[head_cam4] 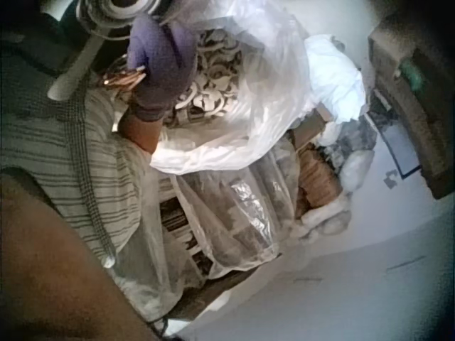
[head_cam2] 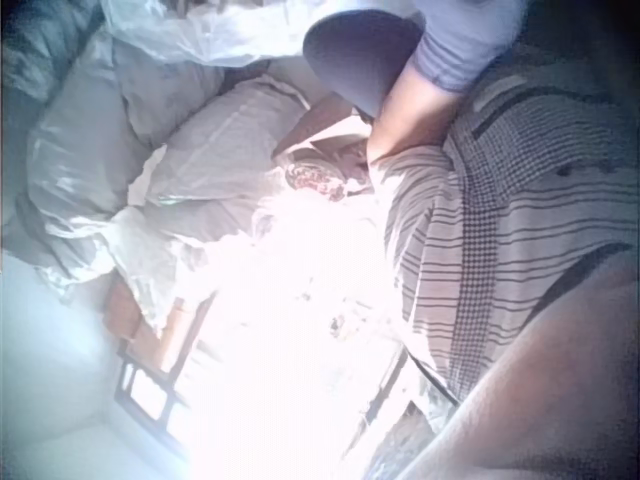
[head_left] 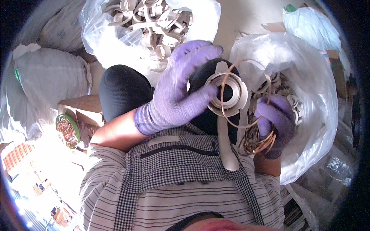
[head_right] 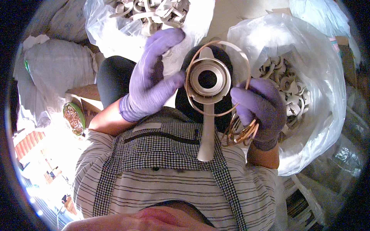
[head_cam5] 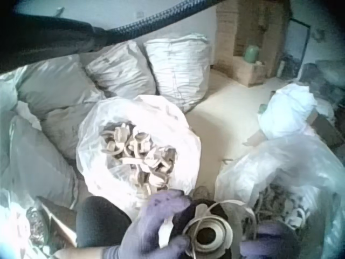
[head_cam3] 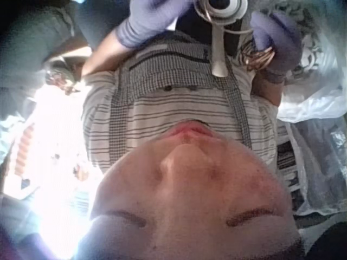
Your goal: The person sits on the floor and repeatedly picks up white plastic electrical fittings and copper wire coils. They insert the copper wire into the fittings and place the assembled units into a nearby bag.
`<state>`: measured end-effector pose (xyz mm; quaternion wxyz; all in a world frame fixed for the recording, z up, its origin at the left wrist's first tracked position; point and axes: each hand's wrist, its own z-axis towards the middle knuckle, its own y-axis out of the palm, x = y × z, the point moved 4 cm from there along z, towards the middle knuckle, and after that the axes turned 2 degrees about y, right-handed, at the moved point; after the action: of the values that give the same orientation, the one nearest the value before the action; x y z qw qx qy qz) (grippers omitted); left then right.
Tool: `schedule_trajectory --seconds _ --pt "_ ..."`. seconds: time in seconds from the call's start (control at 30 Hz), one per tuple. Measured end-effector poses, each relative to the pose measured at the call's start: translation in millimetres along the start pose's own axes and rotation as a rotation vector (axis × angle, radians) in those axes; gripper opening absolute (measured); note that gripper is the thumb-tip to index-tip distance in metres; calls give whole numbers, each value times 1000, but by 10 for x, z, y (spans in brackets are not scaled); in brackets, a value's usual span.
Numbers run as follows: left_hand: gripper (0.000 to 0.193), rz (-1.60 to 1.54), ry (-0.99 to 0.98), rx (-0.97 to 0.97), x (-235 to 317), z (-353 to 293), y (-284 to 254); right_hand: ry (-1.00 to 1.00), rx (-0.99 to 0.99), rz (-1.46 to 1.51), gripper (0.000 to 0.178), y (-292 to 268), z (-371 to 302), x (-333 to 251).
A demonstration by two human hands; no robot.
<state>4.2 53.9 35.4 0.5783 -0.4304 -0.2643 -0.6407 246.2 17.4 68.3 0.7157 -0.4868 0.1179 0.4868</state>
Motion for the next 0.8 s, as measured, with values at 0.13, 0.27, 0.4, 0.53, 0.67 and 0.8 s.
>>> schedule_trajectory --seconds 0.13,0.27,0.4,0.53,0.67,0.8 --pt "49 120 84 -145 249 74 70 421 37 295 23 28 -38 74" --pt "31 -316 -235 -106 142 -26 202 668 -44 509 22 78 -75 44" --pt "33 -572 -576 -77 131 -87 207 442 -144 387 16 89 -57 41" --pt "39 -605 -573 -91 96 -127 214 521 -172 471 13 86 -62 62" --pt "42 -627 -551 -87 92 -137 212 463 -152 464 12 102 -57 50" --pt "39 -719 -661 -126 98 -147 114 457 -139 530 12 108 -102 115"
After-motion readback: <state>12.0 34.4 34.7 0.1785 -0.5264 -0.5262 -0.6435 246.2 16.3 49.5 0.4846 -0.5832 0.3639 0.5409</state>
